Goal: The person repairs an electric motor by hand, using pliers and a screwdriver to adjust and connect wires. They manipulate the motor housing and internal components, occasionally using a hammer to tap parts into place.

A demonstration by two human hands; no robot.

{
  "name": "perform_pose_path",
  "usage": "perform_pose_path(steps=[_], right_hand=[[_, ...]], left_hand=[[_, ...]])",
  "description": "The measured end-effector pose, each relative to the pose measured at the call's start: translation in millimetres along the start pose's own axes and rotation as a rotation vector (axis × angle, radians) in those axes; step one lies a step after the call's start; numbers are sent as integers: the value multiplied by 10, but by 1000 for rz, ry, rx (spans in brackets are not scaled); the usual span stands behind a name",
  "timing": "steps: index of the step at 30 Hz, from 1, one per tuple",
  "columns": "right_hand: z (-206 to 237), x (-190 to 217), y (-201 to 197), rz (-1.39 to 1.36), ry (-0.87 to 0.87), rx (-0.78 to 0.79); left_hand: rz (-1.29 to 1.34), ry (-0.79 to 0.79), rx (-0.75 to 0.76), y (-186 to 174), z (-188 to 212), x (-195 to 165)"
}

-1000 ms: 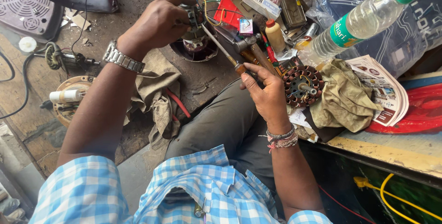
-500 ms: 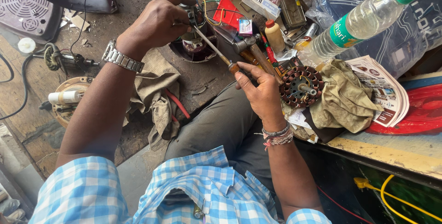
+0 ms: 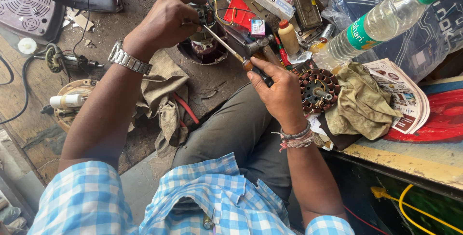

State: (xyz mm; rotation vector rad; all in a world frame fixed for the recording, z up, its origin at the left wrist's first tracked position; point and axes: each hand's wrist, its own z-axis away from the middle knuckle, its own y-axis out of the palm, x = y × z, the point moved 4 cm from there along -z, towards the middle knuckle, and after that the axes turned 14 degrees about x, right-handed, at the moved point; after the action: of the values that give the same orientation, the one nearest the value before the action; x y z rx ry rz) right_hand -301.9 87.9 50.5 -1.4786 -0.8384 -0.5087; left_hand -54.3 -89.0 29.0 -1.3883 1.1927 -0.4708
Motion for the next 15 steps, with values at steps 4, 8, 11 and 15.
perform_pose_path(steps=[4,8,11,15], right_hand=[[-87,-184,135,-395,106,47],[-38,-21,131,210,-218,-112],[-13,37,187,346,-146,-101],[-102,-95,133,-304,105,83]], left_hand=[[78,-40,-21,33,37,41],[107,-34,-50,62,43,71],[99,-62,-46,53,44,81],[112,-83,-34,22,43,5]])
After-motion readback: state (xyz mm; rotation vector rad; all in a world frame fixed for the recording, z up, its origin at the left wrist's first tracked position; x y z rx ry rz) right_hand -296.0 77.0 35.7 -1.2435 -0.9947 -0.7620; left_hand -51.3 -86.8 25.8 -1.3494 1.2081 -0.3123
